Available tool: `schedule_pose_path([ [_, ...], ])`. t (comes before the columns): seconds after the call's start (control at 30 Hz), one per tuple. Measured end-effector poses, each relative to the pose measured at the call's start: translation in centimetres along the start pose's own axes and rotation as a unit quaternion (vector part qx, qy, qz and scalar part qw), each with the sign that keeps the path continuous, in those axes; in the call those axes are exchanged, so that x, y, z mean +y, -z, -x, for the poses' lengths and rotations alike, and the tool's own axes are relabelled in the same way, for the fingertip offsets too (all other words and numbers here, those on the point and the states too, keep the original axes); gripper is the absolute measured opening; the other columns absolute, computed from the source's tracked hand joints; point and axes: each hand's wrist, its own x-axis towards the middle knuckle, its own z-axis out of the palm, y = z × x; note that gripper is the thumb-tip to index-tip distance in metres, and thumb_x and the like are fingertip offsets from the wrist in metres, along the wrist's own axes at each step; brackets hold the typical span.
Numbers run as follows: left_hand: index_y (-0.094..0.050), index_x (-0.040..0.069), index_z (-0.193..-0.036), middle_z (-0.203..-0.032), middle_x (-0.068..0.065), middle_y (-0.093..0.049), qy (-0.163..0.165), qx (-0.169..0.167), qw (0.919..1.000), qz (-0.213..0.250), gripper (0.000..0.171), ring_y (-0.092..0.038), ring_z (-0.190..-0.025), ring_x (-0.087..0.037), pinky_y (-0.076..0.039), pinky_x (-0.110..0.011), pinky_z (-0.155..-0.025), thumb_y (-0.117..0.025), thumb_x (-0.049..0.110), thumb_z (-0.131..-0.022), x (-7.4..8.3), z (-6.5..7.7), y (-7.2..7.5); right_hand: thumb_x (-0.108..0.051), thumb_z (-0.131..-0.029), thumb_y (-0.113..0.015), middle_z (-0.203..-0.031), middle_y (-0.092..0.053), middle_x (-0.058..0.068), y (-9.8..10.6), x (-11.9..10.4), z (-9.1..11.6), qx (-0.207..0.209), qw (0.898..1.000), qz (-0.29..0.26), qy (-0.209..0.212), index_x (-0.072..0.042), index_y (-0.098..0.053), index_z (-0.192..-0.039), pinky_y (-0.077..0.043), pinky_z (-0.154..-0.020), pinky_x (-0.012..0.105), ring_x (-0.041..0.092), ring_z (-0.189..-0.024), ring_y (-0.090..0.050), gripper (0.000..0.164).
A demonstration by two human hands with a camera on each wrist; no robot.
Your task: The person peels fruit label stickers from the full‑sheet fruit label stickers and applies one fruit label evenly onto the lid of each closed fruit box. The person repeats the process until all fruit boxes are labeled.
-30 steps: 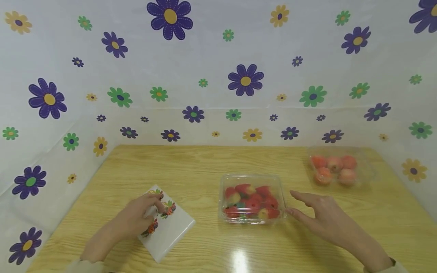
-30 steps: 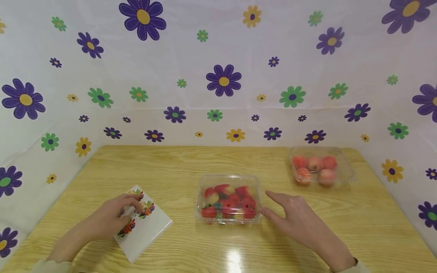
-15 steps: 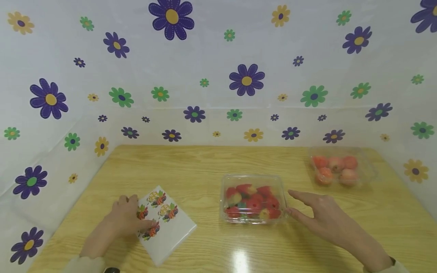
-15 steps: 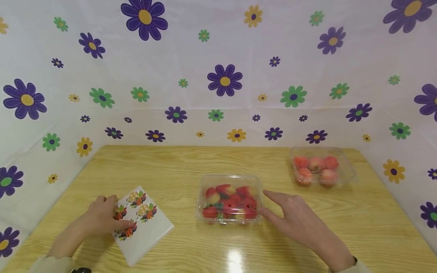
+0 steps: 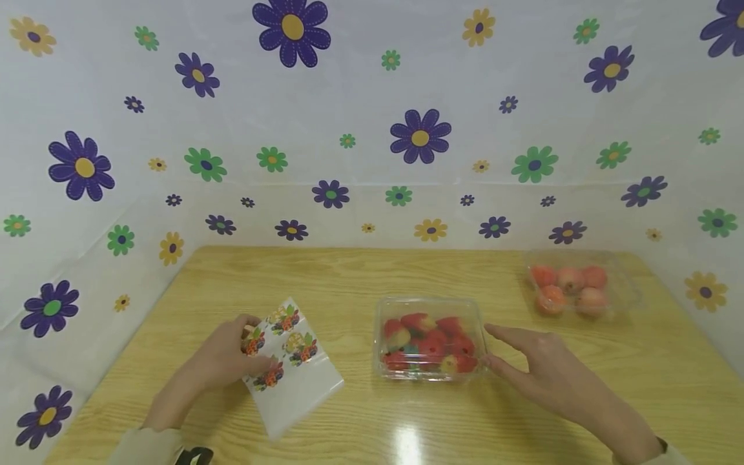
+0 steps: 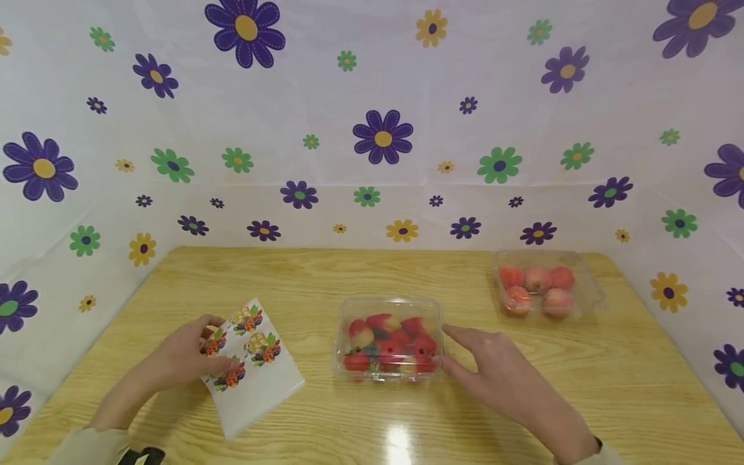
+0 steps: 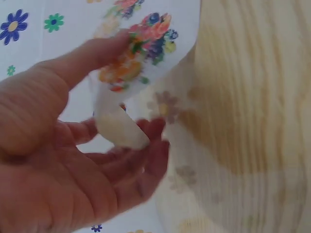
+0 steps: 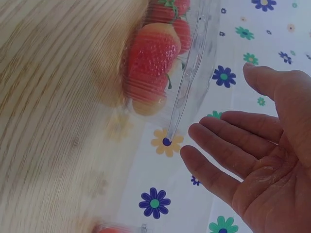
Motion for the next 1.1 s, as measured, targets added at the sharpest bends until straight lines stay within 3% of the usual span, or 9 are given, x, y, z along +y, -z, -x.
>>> schedule_pose_path([
  [0.13, -0.037, 0.003, -0.151, -0.135, -0.03, -0.055, 0.006, 0.0, 0.9956, 0.094, 0.085, -0.064, -0.108, -0.037, -0.059, -0.045, -0.081, -0.078, 0.045, -0.089, 0.9, 0.1, 0.1, -0.025, -0.094, -0.075, -0.123, -0.074, 0.013, -0.2, -0.6, -0.2, 0.005, 1.0, 0.0, 0.024, -0.002, -0.068, -0.13, -0.059, -0.091, 0.047, 0.032, -0.112, -0.072, 0.043],
  [0.27, -0.034, 0.007, -0.156, -0.136, -0.025, -0.057, 0.002, -0.01, 0.9792, 0.203, 0.082, -0.068, -0.101, -0.023, -0.061, -0.037, -0.078, -0.074, 0.043, -0.094, 2.1, 0.3, 0.5, -0.023, -0.093, -0.076, -0.12, -0.076, 0.01, -0.5, -1.3, -0.4, 0.026, 0.998, 0.001, 0.054, -0.004, -0.07, -0.128, -0.061, -0.087, 0.043, 0.027, -0.108, -0.074, 0.04],
  [0.43, -0.035, 0.008, -0.156, -0.142, -0.027, -0.055, -0.024, -0.031, 0.9635, 0.265, 0.076, -0.07, -0.104, -0.026, -0.062, -0.038, -0.079, -0.072, 0.036, -0.096, 3.7, 0.7, 0.6, -0.014, -0.089, -0.079, -0.118, -0.077, 0.004, -0.6, -2.3, -1.1, 0.066, 0.993, 0.001, 0.097, -0.008, -0.071, -0.126, -0.062, -0.085, 0.039, 0.021, -0.105, -0.075, 0.038],
  [0.57, -0.037, 0.011, -0.155, -0.138, -0.024, -0.056, -0.041, -0.035, 0.9623, 0.267, 0.074, -0.069, -0.102, -0.026, -0.062, -0.039, -0.077, -0.073, 0.036, -0.095, 5.3, 1.2, 0.7, -0.007, -0.085, -0.081, -0.116, -0.077, -0.001, -0.6, -3.2, -2.1, 0.094, 0.985, -0.013, 0.143, -0.012, -0.072, -0.125, -0.061, -0.085, 0.032, 0.016, -0.101, -0.075, 0.041],
  [0.73, -0.039, 0.016, -0.154, -0.136, -0.021, -0.054, -0.047, -0.021, 0.9673, 0.248, 0.074, -0.069, -0.096, -0.025, -0.062, -0.039, -0.074, -0.075, 0.039, -0.093, 7.1, 1.9, 0.9, -0.005, -0.086, -0.079, -0.114, -0.078, -0.001, -1.0, -4.6, -3.9, 0.106, 0.974, -0.076, 0.186, -0.015, -0.074, -0.119, -0.056, -0.088, 0.018, 0.014, -0.1, -0.075, 0.034],
  [0.83, -0.041, 0.015, -0.154, -0.143, -0.02, -0.051, -0.05, -0.022, 0.9669, 0.249, 0.073, -0.069, -0.095, -0.025, -0.062, -0.042, -0.073, -0.074, 0.039, -0.094, 8.0, 2.1, 0.8, -0.006, -0.087, -0.079, -0.114, -0.078, -0.001, -1.5, -5.6, -5.0, 0.114, 0.966, -0.115, 0.201, -0.016, -0.074, -0.118, -0.054, -0.088, 0.016, 0.014, -0.101, -0.074, 0.033],
  [0.97, -0.045, 0.012, -0.153, -0.152, -0.018, -0.047, -0.057, -0.024, 0.9707, 0.232, 0.07, -0.069, -0.095, -0.023, -0.062, -0.042, -0.071, -0.071, 0.043, -0.096, 8.9, 2.5, 0.5, -0.001, -0.085, -0.079, -0.107, -0.078, 0.002, -2.4, -6.8, -6.5, 0.136, 0.951, -0.164, 0.224, -0.012, -0.075, -0.116, -0.056, -0.077, 0.016, 0.01, -0.087, -0.071, 0.033],
  [1.1, -0.052, 0.017, -0.149, -0.144, -0.015, -0.051, -0.061, -0.024, 0.9783, 0.196, 0.063, -0.066, -0.097, -0.022, -0.061, -0.039, -0.072, -0.068, 0.048, -0.097, 9.6, 2.8, 0.2, 0.004, -0.083, -0.079, -0.101, -0.078, 0.006, -3.3, -7.9, -7.9, 0.164, 0.94, -0.196, 0.226, -0.007, -0.075, -0.109, -0.058, -0.069, 0.016, 0.009, -0.077, -0.071, 0.029],
])
